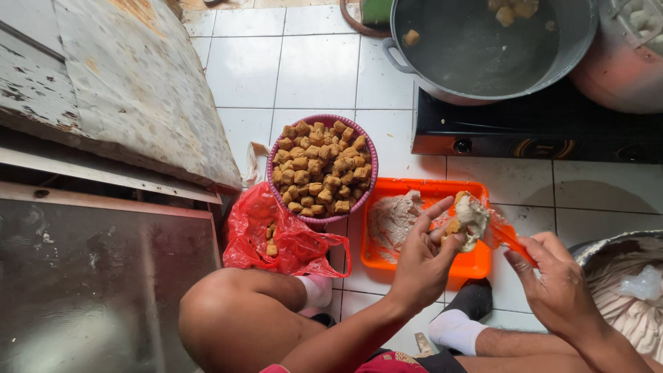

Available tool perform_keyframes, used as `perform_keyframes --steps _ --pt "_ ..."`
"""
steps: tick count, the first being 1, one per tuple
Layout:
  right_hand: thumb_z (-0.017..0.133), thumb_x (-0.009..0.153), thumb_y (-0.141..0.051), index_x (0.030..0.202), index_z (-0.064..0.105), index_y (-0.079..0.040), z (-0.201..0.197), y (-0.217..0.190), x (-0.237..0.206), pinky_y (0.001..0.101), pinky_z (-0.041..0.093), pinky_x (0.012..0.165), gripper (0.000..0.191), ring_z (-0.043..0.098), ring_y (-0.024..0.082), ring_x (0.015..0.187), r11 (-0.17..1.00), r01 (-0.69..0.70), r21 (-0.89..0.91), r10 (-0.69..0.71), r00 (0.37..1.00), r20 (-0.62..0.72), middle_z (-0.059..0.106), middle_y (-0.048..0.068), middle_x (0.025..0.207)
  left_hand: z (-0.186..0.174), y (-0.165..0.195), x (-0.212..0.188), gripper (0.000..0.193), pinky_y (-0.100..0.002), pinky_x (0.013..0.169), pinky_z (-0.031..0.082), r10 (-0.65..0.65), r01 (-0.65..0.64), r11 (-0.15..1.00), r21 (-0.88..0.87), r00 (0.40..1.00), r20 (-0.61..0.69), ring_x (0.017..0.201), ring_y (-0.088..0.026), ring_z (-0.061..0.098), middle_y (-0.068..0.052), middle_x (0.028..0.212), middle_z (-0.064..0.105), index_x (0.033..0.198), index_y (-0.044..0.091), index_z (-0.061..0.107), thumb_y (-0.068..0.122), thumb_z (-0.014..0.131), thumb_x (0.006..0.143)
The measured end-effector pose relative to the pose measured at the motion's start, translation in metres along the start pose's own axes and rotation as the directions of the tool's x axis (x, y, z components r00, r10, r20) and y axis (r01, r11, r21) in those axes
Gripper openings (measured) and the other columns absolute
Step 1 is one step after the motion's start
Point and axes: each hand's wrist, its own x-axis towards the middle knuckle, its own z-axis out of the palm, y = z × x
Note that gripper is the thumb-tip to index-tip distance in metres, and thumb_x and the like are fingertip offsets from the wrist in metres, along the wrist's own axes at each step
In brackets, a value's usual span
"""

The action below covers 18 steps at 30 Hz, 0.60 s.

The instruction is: The person sits on the floor and coats fried tofu cubes with batter. They scoop batter from an orange tray with a red spatula, spread it over each tofu piece by hand, and drop the coated pieces into a pot of hot oil on a portable gas burner to fry.

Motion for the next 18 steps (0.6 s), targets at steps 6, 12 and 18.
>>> perform_keyframes --steps 6,12,18 --pt "0.072 0.094 -0.023 0.122 0.071 -0.001 -0.005 0.011 -0.003 0.0368 0.052 0.074 0.035 0.065 0.026 0.084 0.988 0.048 -0.149 -0.069 0.988 -0.140 0.062 0.013 0.101 -0.019 0.007 -0.001 0.085 -0.026 0.106 0.050 -0.043 0.074 0.980 -0.185 0.985 0.164 0.124 -0.011 0.062 -0.011 0.139 0.063 0.170 0.002 0.017 -0.012 0.055 0.095" --pt "0.081 0.086 -0.022 0.116 0.074 0.000 -0.004 0.008 -0.014 0.0350 0.050 0.074 0.038 0.059 0.024 0.083 0.914 0.096 -0.393 -0.187 0.961 -0.201 0.060 0.012 0.103 -0.023 0.007 0.006 0.087 -0.035 0.106 0.053 -0.041 0.042 0.999 -0.026 0.998 0.050 0.117 -0.018 0.067 -0.016 0.125 0.069 0.166 -0.002 0.027 -0.008 0.070 0.090" --pt "0.083 0.080 -0.022 0.113 0.077 -0.002 -0.019 0.011 -0.015 0.0365 0.043 0.079 0.039 0.056 0.021 0.083 0.801 0.243 -0.548 -0.350 0.932 -0.097 0.063 0.008 0.097 -0.026 0.005 0.010 0.048 -0.032 0.106 0.056 -0.040 0.043 0.997 -0.066 0.998 0.054 0.117 -0.016 0.067 -0.009 0.125 0.067 0.133 -0.001 0.054 -0.007 0.076 0.090"
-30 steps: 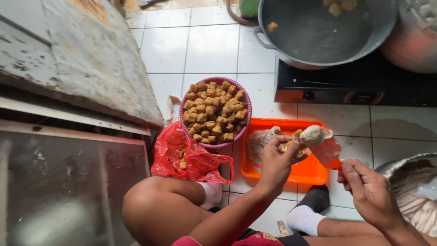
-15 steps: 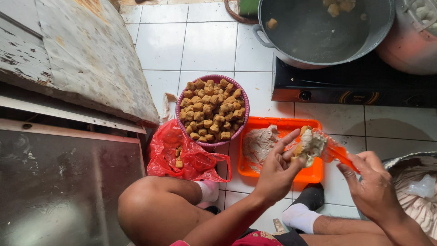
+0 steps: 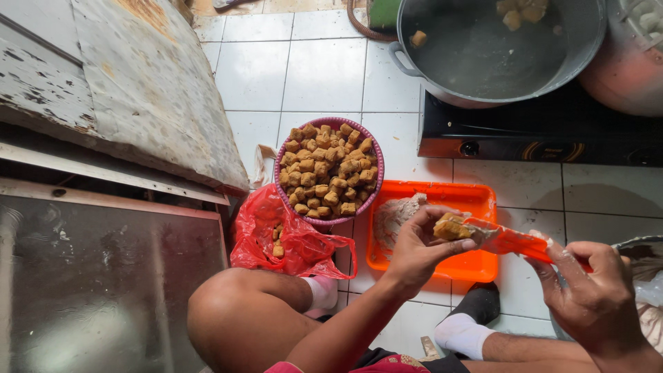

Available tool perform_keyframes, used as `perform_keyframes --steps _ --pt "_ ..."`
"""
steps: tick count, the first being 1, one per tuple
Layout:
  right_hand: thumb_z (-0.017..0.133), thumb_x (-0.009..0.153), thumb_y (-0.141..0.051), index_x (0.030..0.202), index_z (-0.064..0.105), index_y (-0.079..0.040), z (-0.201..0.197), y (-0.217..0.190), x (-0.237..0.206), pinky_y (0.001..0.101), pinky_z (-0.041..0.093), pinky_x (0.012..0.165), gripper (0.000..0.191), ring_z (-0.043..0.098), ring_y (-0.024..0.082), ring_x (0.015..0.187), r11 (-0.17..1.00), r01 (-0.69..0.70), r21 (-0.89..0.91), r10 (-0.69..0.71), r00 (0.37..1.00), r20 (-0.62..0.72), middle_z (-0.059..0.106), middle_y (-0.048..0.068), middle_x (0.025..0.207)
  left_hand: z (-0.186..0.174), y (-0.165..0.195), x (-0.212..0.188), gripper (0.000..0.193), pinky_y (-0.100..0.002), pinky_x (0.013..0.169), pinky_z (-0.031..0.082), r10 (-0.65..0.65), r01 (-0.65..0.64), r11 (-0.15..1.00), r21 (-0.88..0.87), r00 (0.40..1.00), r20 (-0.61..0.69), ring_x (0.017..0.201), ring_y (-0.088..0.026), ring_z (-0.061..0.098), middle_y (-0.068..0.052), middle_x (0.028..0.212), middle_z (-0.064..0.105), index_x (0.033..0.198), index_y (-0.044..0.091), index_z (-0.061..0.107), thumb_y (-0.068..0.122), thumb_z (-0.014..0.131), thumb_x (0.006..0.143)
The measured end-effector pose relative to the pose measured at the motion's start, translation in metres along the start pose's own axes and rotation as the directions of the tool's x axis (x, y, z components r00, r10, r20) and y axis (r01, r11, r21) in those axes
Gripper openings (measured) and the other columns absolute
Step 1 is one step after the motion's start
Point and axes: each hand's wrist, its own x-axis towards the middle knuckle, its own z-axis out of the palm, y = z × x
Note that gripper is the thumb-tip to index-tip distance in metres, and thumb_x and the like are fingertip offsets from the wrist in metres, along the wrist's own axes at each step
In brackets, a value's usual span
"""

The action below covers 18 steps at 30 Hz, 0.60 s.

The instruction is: The person sits on the floor and coats fried tofu cubes with batter. They scoop batter from an orange tray with a red spatula, spread it over each tofu piece by hand, and drop the coated pieces into a pot of hot oil on a portable gas burner to fry.

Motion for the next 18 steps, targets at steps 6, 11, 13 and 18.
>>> perform_keyframes --steps 6,11,13,18 --pt "0.079 0.092 -0.027 0.123 0.075 -0.004 0.013 0.016 -0.002 0.0266 0.051 0.066 0.039 0.064 0.015 0.075 0.929 -0.325 0.178 0.302 0.942 0.145 0.064 0.006 0.096 -0.030 -0.005 0.016 0.037 -0.029 0.097 0.056 0.117 -0.110 0.991 0.073 0.988 -0.103 0.110 -0.014 0.065 -0.004 0.116 0.065 0.120 0.008 0.056 0.002 0.078 0.091" --pt "0.076 0.096 -0.030 0.123 0.075 -0.005 0.014 0.022 -0.005 0.0288 0.052 0.063 0.036 0.063 0.016 0.072 0.864 -0.470 0.183 0.428 0.875 0.227 0.066 0.005 0.093 -0.070 -0.061 0.045 0.028 -0.034 0.088 0.053 -0.298 0.345 0.939 -0.011 0.796 -0.527 0.105 -0.009 0.066 0.001 0.111 0.066 0.122 0.014 0.057 0.023 0.068 0.097" --pt "0.075 0.096 -0.030 0.123 0.075 -0.006 0.013 0.023 -0.005 0.0304 0.052 0.063 0.036 0.062 0.017 0.073 0.826 -0.517 0.222 0.464 0.849 0.251 0.066 0.005 0.092 -0.085 -0.090 0.061 0.028 -0.041 0.086 0.052 -0.440 0.500 0.861 -0.092 0.642 -0.628 0.107 -0.008 0.063 0.004 0.112 0.063 0.125 0.017 0.053 0.027 0.063 0.101" --pt "0.071 0.092 -0.033 0.123 0.074 -0.007 0.018 0.031 -0.002 0.0315 0.052 0.063 0.041 0.061 0.019 0.074 0.790 -0.528 0.313 0.460 0.847 0.266 0.065 0.005 0.091 -0.093 -0.094 0.170 0.047 -0.046 0.087 0.059 -0.219 0.246 0.969 -0.027 0.801 -0.558 0.124 -0.016 0.058 -0.001 0.128 0.059 0.138 0.011 0.049 0.037 0.062 0.102"
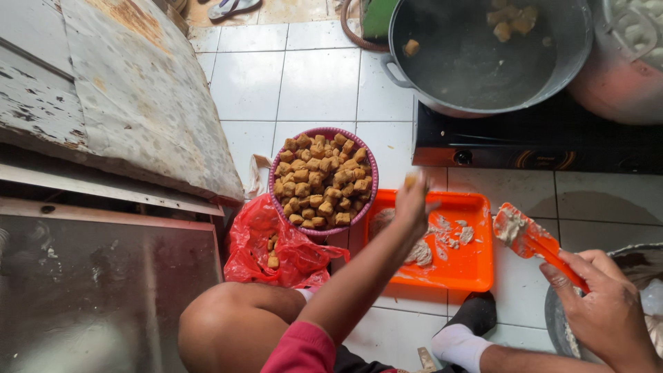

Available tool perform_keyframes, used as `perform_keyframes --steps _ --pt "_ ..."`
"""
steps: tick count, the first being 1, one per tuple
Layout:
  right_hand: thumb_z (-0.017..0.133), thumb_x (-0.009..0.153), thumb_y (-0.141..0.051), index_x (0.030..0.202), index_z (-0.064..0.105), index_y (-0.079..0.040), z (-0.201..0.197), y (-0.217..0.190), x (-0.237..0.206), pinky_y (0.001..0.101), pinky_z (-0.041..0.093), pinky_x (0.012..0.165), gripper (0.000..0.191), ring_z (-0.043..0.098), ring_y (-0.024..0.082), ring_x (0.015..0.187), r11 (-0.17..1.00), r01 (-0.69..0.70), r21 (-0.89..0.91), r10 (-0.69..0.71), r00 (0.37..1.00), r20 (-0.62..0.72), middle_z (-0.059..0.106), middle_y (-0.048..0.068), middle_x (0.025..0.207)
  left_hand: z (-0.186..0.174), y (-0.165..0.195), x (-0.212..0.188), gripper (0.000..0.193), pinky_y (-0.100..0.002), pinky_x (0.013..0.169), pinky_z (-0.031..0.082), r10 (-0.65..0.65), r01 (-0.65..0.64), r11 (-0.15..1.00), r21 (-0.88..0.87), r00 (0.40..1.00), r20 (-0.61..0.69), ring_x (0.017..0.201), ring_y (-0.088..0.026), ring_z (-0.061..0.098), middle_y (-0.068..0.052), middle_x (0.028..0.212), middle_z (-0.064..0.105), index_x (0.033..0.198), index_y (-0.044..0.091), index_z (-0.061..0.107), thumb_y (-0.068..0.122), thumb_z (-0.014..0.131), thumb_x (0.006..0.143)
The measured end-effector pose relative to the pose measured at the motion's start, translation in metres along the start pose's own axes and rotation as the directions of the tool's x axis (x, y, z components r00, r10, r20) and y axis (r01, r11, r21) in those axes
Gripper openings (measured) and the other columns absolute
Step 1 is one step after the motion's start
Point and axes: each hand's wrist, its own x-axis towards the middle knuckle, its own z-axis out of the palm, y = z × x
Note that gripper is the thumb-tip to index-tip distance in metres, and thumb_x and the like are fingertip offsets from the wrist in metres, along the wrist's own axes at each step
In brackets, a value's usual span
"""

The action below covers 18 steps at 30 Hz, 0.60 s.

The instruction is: The person sits on the floor and coats fried tofu cubes with batter. They scoop batter from an orange tray with a red spatula, spread it over each tofu piece by hand, and drop the coated pieces into a pot of hot oil on a portable gas burner to fry.

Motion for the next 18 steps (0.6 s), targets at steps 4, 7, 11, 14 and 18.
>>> perform_keyframes --steps 4,7,11,14,18 --pt "0.070 0.093 -0.035 0.123 0.073 -0.006 0.004 0.007 0.011 0.0341 0.054 0.069 0.042 0.064 0.020 0.079 0.993 -0.061 -0.100 0.066 0.996 0.051 0.066 0.005 0.100 0.057 0.112 0.049 0.082 -0.060 0.102 0.052 0.200 -0.161 0.944 -0.287 0.973 0.113 0.157 -0.030 0.022 -0.012 0.169 0.014 0.162 0.016 0.001 0.046 0.048 0.101" --pt "0.070 0.093 -0.039 0.125 0.072 -0.007 0.006 0.010 0.019 0.0335 0.055 0.069 0.045 0.064 0.020 0.078 0.990 -0.091 -0.109 0.102 0.990 0.102 0.063 0.004 0.101 0.051 0.154 0.042 0.080 -0.060 0.106 0.043 0.276 -0.263 0.956 -0.127 0.956 0.096 0.154 -0.033 0.022 -0.015 0.168 0.009 0.164 0.015 0.002 0.051 0.038 0.103" --pt "0.061 0.095 -0.037 0.118 0.075 -0.007 0.009 0.014 0.026 0.0327 0.051 0.071 0.040 0.065 0.019 0.077 0.995 -0.020 0.094 0.005 0.987 0.159 0.067 0.004 0.094 -0.009 0.137 0.036 0.070 -0.040 0.119 0.029 0.463 -0.461 0.800 0.385 0.881 0.093 0.150 -0.029 0.035 -0.016 0.168 0.026 0.165 0.010 0.018 0.047 0.033 0.107" --pt "0.053 0.106 -0.034 0.106 0.068 -0.003 0.024 0.019 0.036 0.0357 0.054 0.069 0.034 0.062 0.023 0.074 0.980 -0.170 0.102 0.122 0.921 0.369 0.064 0.011 0.088 -0.070 0.111 0.052 0.062 -0.051 0.081 0.029 0.361 -0.347 0.911 0.224 0.932 -0.022 0.121 -0.067 0.022 -0.046 0.135 0.030 0.169 0.008 0.052 0.032 0.038 0.113" --pt "0.051 0.103 -0.033 0.123 0.061 -0.010 0.072 0.027 0.065 0.0421 0.055 0.066 0.032 0.066 0.028 0.069 0.965 -0.258 0.044 0.195 0.821 0.537 0.070 0.012 0.079 -0.155 0.106 0.066 0.042 -0.032 0.105 0.049 0.654 -0.473 0.635 0.610 0.750 -0.099 0.122 -0.018 0.065 -0.011 0.136 0.070 0.141 0.014 0.066 0.031 0.045 0.110"
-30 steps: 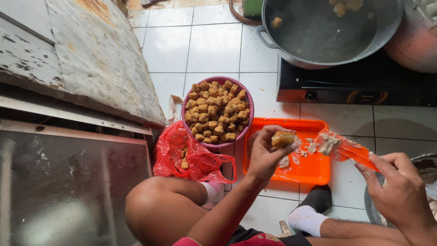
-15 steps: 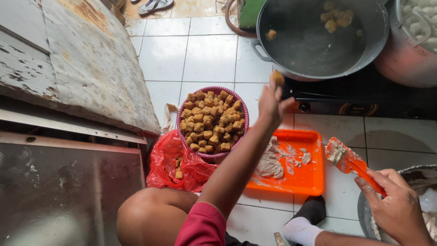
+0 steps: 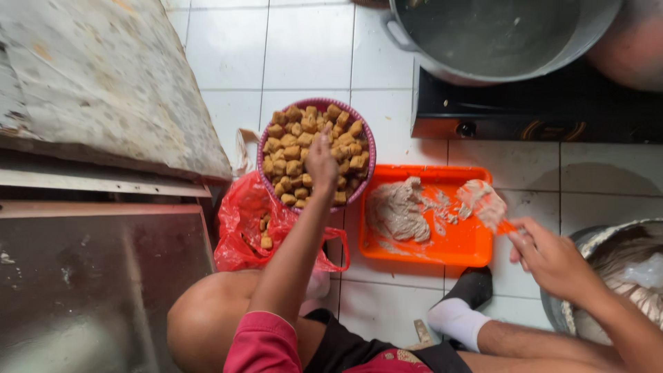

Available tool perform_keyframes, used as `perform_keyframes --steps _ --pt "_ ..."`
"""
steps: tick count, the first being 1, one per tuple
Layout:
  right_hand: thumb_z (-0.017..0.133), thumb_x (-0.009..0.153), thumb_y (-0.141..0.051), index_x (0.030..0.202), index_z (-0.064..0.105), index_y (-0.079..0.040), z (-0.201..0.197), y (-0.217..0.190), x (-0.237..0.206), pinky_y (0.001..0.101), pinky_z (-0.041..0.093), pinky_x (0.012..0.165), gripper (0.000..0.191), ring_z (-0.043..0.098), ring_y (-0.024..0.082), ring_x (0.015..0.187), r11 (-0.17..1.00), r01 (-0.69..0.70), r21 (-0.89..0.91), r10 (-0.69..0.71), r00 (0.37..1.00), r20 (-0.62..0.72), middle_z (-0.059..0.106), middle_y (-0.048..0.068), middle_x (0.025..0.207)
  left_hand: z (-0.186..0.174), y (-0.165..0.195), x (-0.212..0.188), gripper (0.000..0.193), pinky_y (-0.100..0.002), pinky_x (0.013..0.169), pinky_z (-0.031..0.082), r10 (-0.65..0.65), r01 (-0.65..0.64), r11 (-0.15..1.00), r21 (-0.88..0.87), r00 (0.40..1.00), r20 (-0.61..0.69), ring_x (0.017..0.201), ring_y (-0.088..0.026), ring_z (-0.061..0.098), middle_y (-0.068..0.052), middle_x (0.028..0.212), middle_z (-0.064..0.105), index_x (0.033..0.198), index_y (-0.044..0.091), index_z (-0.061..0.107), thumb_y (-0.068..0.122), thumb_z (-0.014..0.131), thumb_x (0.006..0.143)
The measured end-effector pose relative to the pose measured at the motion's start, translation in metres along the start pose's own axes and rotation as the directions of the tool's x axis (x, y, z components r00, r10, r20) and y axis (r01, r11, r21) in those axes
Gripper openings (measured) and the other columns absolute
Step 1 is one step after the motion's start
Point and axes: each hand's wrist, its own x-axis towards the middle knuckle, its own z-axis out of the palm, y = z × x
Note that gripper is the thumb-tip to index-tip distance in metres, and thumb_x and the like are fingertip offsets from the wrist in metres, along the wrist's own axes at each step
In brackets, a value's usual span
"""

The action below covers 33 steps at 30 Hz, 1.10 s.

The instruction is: The person sits on the floor and coats fried tofu cubes with batter. They scoop batter from an orange tray with a red spatula, spread it over each tofu piece by hand, and drop the coated pieces into a pot of hot oil on a portable gas burner to fry.

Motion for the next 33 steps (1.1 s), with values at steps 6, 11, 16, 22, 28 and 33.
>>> perform_keyframes --steps 6,11,16,22,28,33 --pt "0.052 0.097 -0.018 0.119 0.067 -0.016 0.046 0.011 0.103 0.0501 0.055 0.091 0.026 0.069 0.035 0.111 0.712 0.054 -0.700 -0.008 0.998 0.069 0.074 0.012 0.115 -0.069 -0.025 0.025 0.044 -0.039 0.105 0.052 0.012 0.046 0.924 0.379 0.989 -0.148 0.118 -0.027 0.063 -0.008 0.130 0.065 0.139 0.018 0.065 0.011 0.057 0.097" --pt "0.066 0.095 -0.029 0.121 0.074 -0.016 0.124 0.013 0.164 0.0484 0.055 0.091 0.030 0.070 0.039 0.104 0.956 -0.174 -0.238 0.137 0.977 -0.163 0.075 0.016 0.109 -0.088 -0.045 0.032 0.045 -0.042 0.115 0.037 0.252 -0.168 0.826 0.538 0.964 -0.086 0.134 -0.032 0.050 -0.014 0.139 0.057 0.138 0.011 0.062 0.009 0.063 0.093" --pt "0.065 0.100 -0.032 0.109 0.079 -0.013 0.191 0.001 0.200 0.0415 0.055 0.088 0.026 0.074 0.028 0.095 0.965 -0.260 -0.036 0.255 0.962 -0.097 0.079 0.010 0.097 -0.079 -0.067 0.040 0.049 -0.043 0.118 0.035 0.200 -0.085 0.822 0.562 0.969 -0.145 0.137 -0.029 0.049 -0.012 0.143 0.055 0.141 0.012 0.058 0.010 0.064 0.092" --pt "0.061 0.105 -0.032 0.121 0.068 -0.009 0.235 -0.033 0.219 0.0307 0.040 0.055 0.029 0.050 0.012 0.062 0.592 -0.398 0.701 0.370 0.907 0.203 0.063 0.001 0.084 -0.062 -0.075 0.038 0.052 -0.046 0.119 0.034 0.264 -0.089 0.781 0.619 0.944 -0.197 0.138 -0.027 0.050 -0.010 0.145 0.054 0.141 0.013 0.056 0.007 0.064 0.090" --pt "0.057 0.108 -0.031 0.110 0.062 -0.010 0.242 -0.028 0.206 0.0246 0.040 0.055 0.022 0.051 0.009 0.064 0.469 -0.232 0.852 0.103 0.973 0.208 0.056 0.001 0.081 -0.065 -0.075 0.011 0.048 -0.045 0.113 0.044 0.383 -0.305 0.704 0.641 0.924 0.020 0.130 -0.027 0.055 -0.009 0.135 0.059 0.140 0.015 0.057 0.011 0.065 0.093" --pt "0.060 0.105 -0.026 0.108 0.064 -0.008 0.226 -0.008 0.192 0.0253 0.051 0.073 0.019 0.060 0.010 0.081 0.492 -0.045 0.870 -0.073 0.993 0.093 0.064 0.001 0.088 -0.073 -0.064 -0.018 0.041 -0.044 0.103 0.046 0.419 -0.429 0.645 0.633 0.891 0.178 0.118 -0.028 0.058 -0.009 0.125 0.061 0.133 0.015 0.061 0.015 0.069 0.093"
